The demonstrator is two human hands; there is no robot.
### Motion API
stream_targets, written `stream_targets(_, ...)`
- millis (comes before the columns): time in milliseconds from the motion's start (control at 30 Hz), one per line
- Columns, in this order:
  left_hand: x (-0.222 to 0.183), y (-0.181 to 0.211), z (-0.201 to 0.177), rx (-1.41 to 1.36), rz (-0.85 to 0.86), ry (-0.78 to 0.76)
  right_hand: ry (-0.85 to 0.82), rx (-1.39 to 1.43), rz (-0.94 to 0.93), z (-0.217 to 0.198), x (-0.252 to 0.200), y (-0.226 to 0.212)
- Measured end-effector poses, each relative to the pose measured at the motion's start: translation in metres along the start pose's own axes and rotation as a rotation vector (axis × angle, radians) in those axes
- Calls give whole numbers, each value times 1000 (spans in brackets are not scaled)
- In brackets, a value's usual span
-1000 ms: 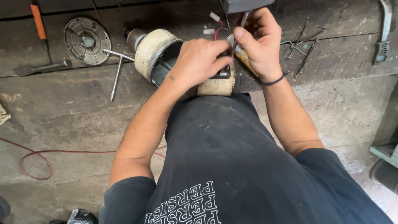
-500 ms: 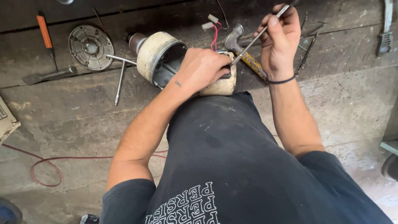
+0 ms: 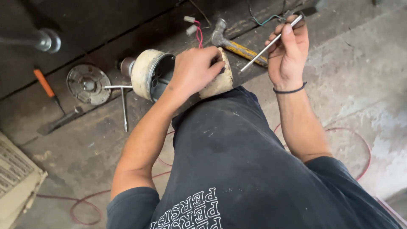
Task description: Disassembling a motor casing using a screwdriver, hammer, and other hand tools at a repair bench.
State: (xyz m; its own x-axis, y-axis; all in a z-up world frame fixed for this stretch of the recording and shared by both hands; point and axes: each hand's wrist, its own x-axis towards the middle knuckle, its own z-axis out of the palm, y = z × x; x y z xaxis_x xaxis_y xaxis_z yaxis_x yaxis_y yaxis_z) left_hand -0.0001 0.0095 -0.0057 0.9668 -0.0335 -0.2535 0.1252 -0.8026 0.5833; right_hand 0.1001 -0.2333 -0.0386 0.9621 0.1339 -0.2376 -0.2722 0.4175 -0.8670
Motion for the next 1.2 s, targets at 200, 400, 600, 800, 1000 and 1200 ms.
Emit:
stream_targets(200,-43,-4,0,-938,4,-11,-34,3,-112,19,-52,-15)
stream_targets(400,-65,-8,22,-1203,12,-89,-41,-7,-106,40,-68,-11)
stream_targets(600,-81,-20,29,-1367,-39,-129,-152,-104,-144,63,-78,-6)
stream_targets(800,-92,-30,34,-1331,72,-53,-223,-114,-110,83,-85,-7)
stream_targets(1000,-95,-34,28,-1081,208,-2,-126,-119,-147,79,-83,-9)
stream_targets(1200,-83,-22,12,-1047,180,-112,-98,-318,-377,21,-50,-35)
